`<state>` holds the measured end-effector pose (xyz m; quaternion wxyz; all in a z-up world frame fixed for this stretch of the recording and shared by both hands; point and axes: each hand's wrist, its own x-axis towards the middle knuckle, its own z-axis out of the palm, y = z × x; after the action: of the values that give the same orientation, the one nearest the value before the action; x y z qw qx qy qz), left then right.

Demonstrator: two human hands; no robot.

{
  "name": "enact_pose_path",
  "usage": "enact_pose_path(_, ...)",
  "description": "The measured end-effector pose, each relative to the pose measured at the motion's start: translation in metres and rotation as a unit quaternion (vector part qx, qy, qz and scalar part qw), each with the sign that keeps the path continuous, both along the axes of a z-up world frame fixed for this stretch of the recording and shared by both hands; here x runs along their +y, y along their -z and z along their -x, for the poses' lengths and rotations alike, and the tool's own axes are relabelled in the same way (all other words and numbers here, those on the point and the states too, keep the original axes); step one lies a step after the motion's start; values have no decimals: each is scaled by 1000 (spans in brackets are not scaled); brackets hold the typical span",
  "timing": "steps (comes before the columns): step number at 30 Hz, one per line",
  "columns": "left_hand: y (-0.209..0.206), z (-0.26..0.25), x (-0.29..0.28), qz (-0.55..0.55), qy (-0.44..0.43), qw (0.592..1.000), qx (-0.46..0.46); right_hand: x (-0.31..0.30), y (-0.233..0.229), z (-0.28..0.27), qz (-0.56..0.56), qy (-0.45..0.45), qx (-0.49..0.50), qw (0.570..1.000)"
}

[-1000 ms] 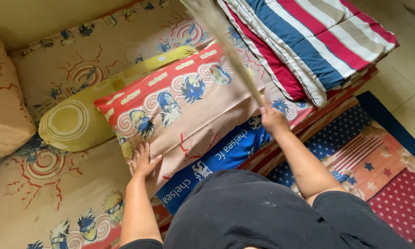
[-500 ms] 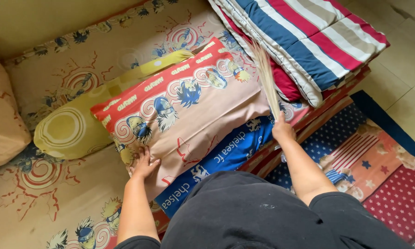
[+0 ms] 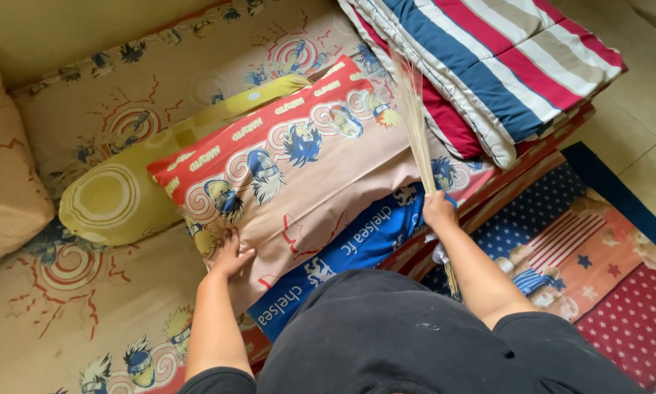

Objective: A person tidies up a bed by folding a striped blanket, arranging pillows and a bolster, and then dusting the mattress and pillows using a broomstick.

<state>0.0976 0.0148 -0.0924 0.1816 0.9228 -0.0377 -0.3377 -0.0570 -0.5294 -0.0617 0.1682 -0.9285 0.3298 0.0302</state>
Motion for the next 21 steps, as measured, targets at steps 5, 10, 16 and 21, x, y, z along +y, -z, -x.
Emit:
enact_pose_path(5, 32, -6, 13, -2, 19, 999, -29, 60, -63, -26, -127, -32, -35, 991)
enact_pose_path(10, -15, 37, 9, 13, -53, 998, -35, 88, -43, -44, -120, -152, 40, 980)
enact_pose_path(16, -1, 86, 47, 53, -238, 969, -34, 116, -47, -57, -103, -236, 46, 965)
enact_pose_path(21, -17, 128, 53, 53, -238, 970, 25, 174, -100, -40, -102, -390, 116, 908)
